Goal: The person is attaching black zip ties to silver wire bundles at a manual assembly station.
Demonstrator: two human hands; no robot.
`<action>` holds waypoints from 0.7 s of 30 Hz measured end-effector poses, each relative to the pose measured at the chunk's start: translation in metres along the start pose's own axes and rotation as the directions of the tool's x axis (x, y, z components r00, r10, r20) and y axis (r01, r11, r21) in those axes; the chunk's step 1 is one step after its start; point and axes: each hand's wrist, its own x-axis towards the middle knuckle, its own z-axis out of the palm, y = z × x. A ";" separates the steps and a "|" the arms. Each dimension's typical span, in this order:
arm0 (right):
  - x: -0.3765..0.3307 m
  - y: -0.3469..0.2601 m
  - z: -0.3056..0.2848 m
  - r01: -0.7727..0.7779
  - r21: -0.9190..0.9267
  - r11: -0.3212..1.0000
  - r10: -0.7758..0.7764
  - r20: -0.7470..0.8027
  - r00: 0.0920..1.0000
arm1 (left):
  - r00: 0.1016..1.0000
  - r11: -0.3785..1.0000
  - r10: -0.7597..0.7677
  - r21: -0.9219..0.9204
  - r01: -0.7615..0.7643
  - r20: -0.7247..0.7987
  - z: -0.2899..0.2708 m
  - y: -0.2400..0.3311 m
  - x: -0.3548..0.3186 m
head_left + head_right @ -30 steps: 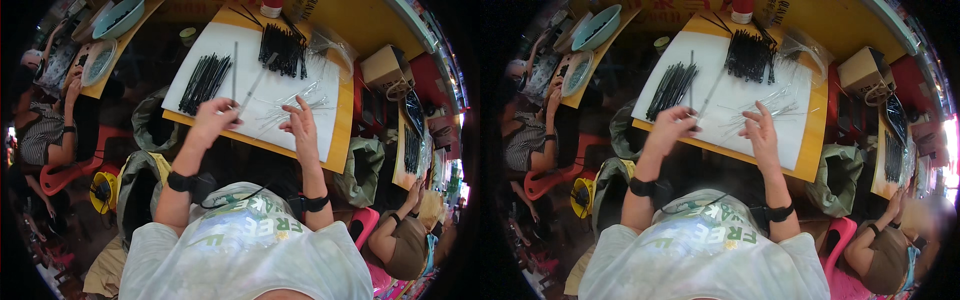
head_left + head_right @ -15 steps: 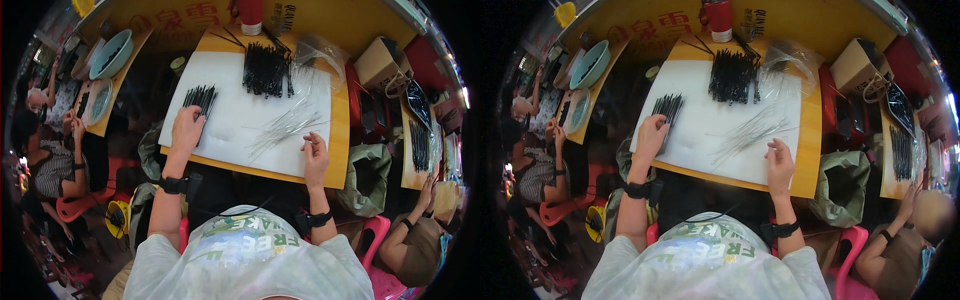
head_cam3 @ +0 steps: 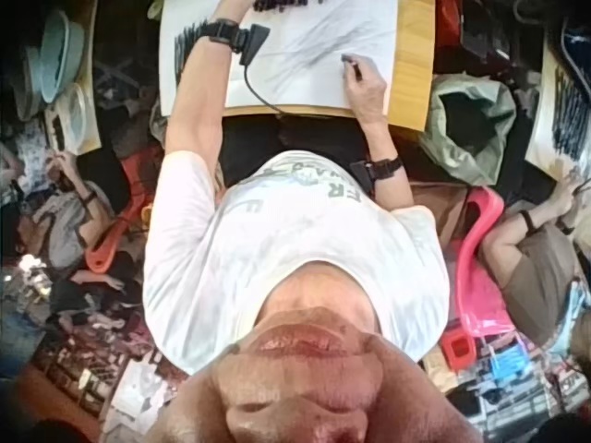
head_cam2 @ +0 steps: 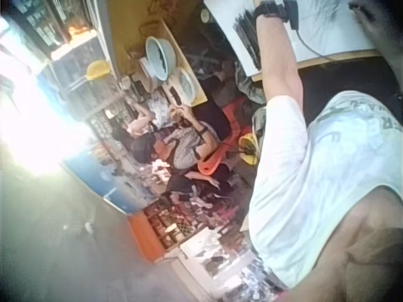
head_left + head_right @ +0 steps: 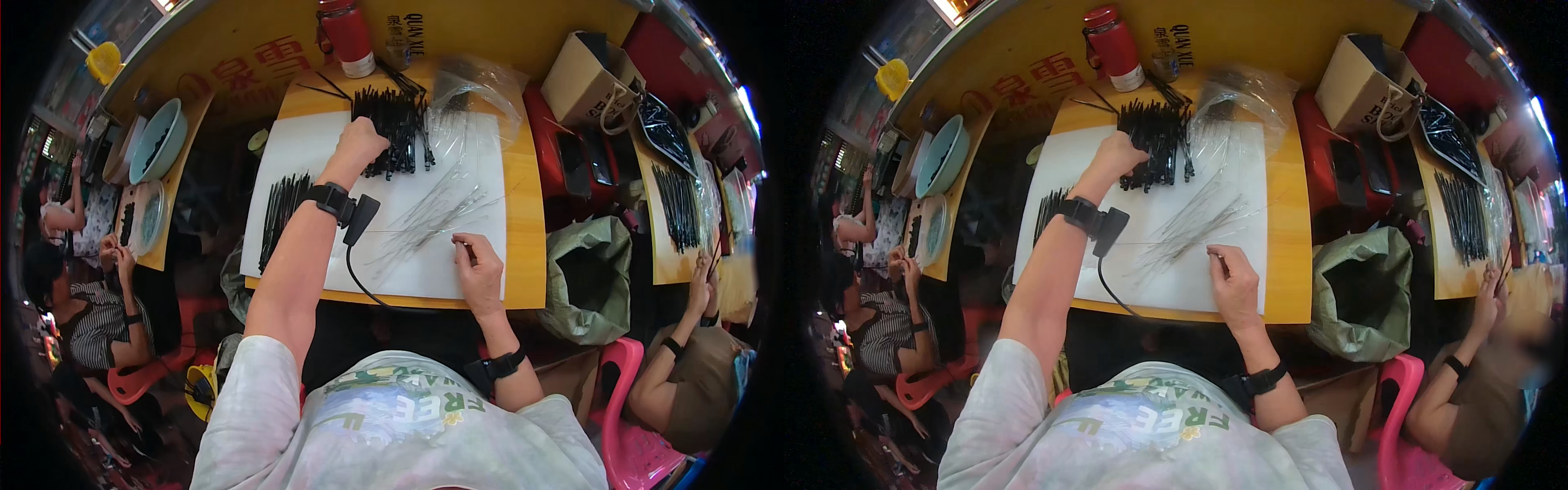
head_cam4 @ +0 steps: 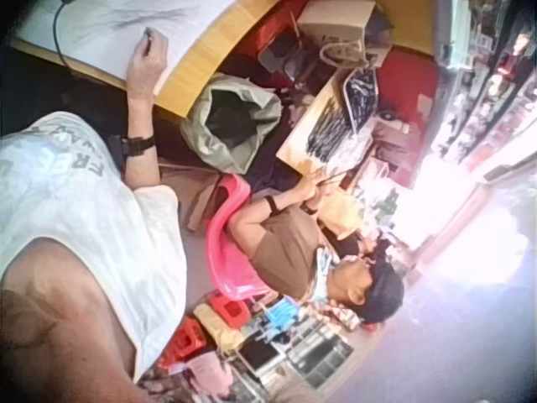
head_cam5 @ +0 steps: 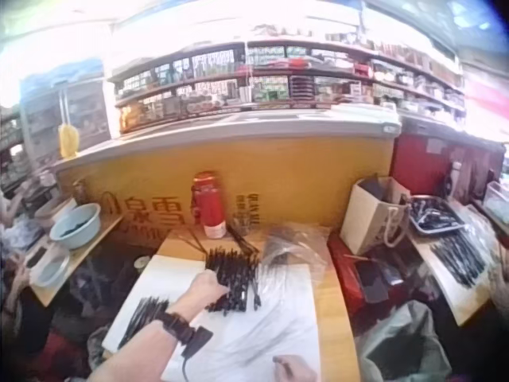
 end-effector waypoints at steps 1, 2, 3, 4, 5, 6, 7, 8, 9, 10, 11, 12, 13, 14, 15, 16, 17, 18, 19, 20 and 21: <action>0.001 -0.001 -0.001 0.014 0.006 1.000 -0.014 0.004 1.000 | 1.000 1.000 0.006 0.006 -0.006 0.008 -0.001 0.004 -0.001; 0.001 -0.001 -0.002 0.029 0.012 1.000 -0.029 0.010 1.000 | 0.997 0.999 -0.029 -0.040 0.031 0.069 -0.006 0.005 -0.001; 0.001 -0.001 -0.002 0.024 0.014 1.000 -0.025 0.005 1.000 | 0.990 0.994 -0.062 -0.084 0.073 0.128 -0.011 0.006 -0.004; 0.001 -0.001 -0.003 0.036 0.012 0.999 -0.036 0.010 0.999 | 0.990 0.994 -0.061 -0.080 0.072 0.130 -0.012 0.000 -0.003; 0.000 -0.001 -0.003 0.048 0.009 0.999 -0.048 0.015 0.999 | 0.970 0.951 -0.094 -0.267 0.154 0.224 -0.013 -0.010 -0.003; 0.001 -0.001 -0.003 0.048 0.012 0.999 -0.048 0.016 0.999 | 0.942 0.866 -0.108 -0.436 0.246 0.317 -0.016 -0.017 -0.004; 0.000 -0.001 -0.003 0.048 0.002 0.999 -0.048 0.018 0.999 | 0.943 0.866 -0.111 -0.436 0.247 0.315 -0.018 -0.026 -0.007; 0.000 -0.002 -0.004 0.049 -0.009 0.999 -0.049 0.022 0.999 | 0.929 0.803 -0.087 -0.526 0.279 0.359 -0.019 -0.037 -0.014; 0.000 -0.003 -0.003 0.055 -0.005 0.998 -0.055 0.034 0.998 | 0.916 0.727 -0.064 -0.611 0.314 0.395 -0.022 -0.048 -0.025; 0.000 -0.004 -0.002 0.053 -0.005 0.999 -0.052 0.033 0.998 | 0.917 0.723 -0.069 -0.614 0.317 0.392 -0.025 -0.056 -0.036; -0.001 -0.004 -0.002 0.051 -0.006 0.999 -0.051 0.035 0.998 | 0.903 0.664 -0.047 -0.662 0.347 0.426 -0.029 -0.064 -0.048; -0.001 -0.003 -0.002 0.054 -0.007 0.999 -0.054 0.044 0.998 | 0.889 0.602 -0.018 -0.705 0.375 0.458 -0.031 -0.071 -0.062; -0.002 0.000 -0.002 0.055 -0.025 0.998 -0.054 0.037 0.998 | 0.887 0.597 -0.019 -0.707 0.380 0.461 -0.030 -0.075 -0.075; -0.002 0.002 -0.003 0.057 -0.045 0.997 -0.055 0.030 0.998 | 0.881 0.511 0.033 -0.765 0.391 0.472 -0.029 -0.080 -0.090; -0.004 0.001 -0.003 0.055 -0.050 0.997 -0.053 0.044 0.998 | 0.876 0.416 0.081 -0.815 0.403 0.475 -0.028 -0.088 -0.106; -0.004 0.000 -0.003 0.057 -0.049 0.997 -0.055 0.035 0.998 | 0.856 0.352 0.150 -0.836 0.422 0.495 -0.024 -0.100 -0.117; -0.005 -0.001 -0.004 0.057 -0.050 0.997 -0.056 0.023 0.998 | 0.854 0.340 0.148 -0.837 0.430 0.499 -0.021 -0.107 -0.130; -0.007 0.005 -0.002 0.037 -0.004 0.999 -0.037 0.000 0.999 | 0.858 0.304 0.183 -0.857 0.415 0.480 -0.021 -0.109 -0.145; -0.007 0.004 -0.001 0.030 -0.019 0.999 -0.030 0.005 1.000 | 0.860 0.265 0.220 -0.877 0.402 0.460 -0.017 -0.113 -0.160; -0.008 0.001 0.000 0.104 -0.001 0.995 -0.104 -0.014 0.995 | 0.866 0.211 0.270 -0.903 0.373 0.421 -0.011 -0.125 -0.173; -0.009 0.000 0.000 0.177 0.009 0.984 -0.177 -0.040 0.983 | 0.873 0.216 0.199 -0.889 0.403 0.445 -0.013 -0.124 -0.188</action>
